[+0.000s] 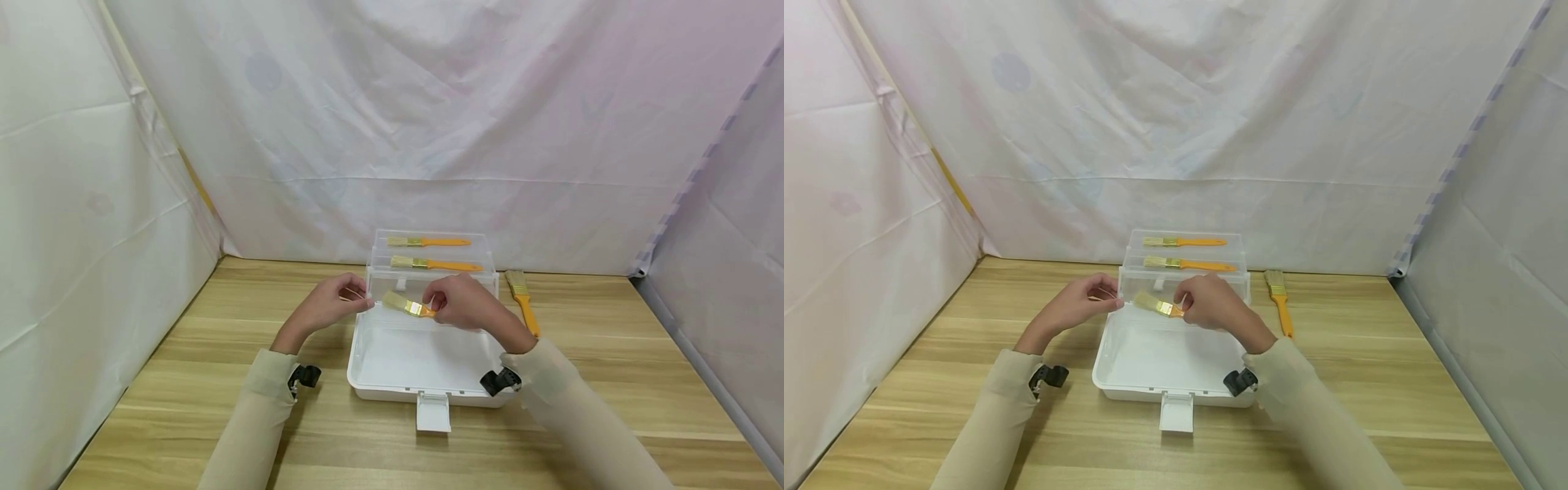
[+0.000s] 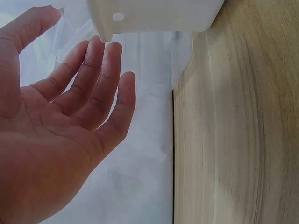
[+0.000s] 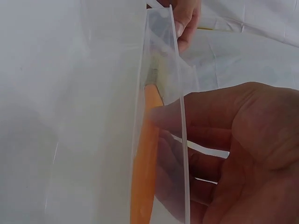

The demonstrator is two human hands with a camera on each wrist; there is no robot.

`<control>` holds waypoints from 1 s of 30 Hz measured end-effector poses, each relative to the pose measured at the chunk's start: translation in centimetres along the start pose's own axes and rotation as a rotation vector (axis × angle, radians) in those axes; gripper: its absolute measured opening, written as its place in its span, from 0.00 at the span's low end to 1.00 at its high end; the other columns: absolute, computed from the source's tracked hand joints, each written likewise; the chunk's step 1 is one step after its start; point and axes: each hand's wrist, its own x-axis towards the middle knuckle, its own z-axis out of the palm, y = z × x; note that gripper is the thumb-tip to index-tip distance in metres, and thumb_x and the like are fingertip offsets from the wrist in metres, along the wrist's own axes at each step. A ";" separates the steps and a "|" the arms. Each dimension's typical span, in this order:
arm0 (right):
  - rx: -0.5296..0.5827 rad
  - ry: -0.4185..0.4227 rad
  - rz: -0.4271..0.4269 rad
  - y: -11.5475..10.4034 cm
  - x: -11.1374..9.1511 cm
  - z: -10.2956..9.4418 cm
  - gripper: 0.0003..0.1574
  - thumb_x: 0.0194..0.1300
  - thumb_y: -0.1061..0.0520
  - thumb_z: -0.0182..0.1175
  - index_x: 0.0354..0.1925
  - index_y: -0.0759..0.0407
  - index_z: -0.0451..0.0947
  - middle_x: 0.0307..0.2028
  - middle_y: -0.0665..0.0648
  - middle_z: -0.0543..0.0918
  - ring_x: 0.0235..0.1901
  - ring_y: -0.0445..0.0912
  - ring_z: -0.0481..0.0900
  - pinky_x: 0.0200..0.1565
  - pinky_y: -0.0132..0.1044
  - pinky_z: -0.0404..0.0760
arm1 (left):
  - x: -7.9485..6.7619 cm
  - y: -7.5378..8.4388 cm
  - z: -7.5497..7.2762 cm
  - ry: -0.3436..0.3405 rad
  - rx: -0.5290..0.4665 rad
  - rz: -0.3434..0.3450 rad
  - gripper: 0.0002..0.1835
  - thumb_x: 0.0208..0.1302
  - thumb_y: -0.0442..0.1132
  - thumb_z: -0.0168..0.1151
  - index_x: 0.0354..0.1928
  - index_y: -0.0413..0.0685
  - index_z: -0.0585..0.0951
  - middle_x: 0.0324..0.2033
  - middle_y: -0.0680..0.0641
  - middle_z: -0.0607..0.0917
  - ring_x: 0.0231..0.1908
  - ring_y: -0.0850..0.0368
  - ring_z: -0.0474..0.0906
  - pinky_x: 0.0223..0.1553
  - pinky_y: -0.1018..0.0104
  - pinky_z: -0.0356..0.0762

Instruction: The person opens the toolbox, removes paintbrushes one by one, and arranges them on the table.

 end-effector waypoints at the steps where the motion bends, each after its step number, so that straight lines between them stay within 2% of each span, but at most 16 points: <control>1: 0.001 -0.005 0.001 0.0 0.0 0.0 0.14 0.64 0.70 0.71 0.48 0.60 0.90 0.36 0.50 0.88 0.36 0.43 0.82 0.43 0.42 0.85 | 0.0 0.0 0.0 0.000 0.003 0.000 0.17 0.73 0.45 0.75 0.54 0.44 0.85 0.47 0.47 0.89 0.53 0.48 0.86 0.55 0.51 0.85; 13: -0.001 -0.030 -0.021 0.0 0.4 0.1 0.11 0.66 0.70 0.71 0.44 0.60 0.93 0.32 0.48 0.87 0.33 0.44 0.78 0.40 0.39 0.82 | -0.1 0.2 0.0 -0.003 0.002 -0.006 0.16 0.72 0.46 0.75 0.54 0.45 0.84 0.47 0.47 0.89 0.52 0.49 0.86 0.55 0.51 0.85; 22: 0.024 0.022 -0.047 0.2 -0.2 -0.5 0.10 0.67 0.68 0.72 0.46 0.60 0.93 0.40 0.53 0.91 0.38 0.46 0.86 0.44 0.44 0.88 | -0.1 0.2 0.0 -0.006 0.006 -0.004 0.17 0.72 0.46 0.75 0.54 0.45 0.84 0.47 0.47 0.89 0.52 0.49 0.86 0.55 0.50 0.85; 30: 0.041 0.066 -0.037 0.7 -1.0 -1.0 0.11 0.67 0.68 0.73 0.47 0.60 0.93 0.40 0.51 0.91 0.39 0.46 0.86 0.45 0.45 0.88 | -0.2 0.3 0.0 -0.006 0.009 -0.006 0.16 0.72 0.46 0.75 0.54 0.46 0.84 0.47 0.48 0.89 0.53 0.49 0.86 0.55 0.51 0.86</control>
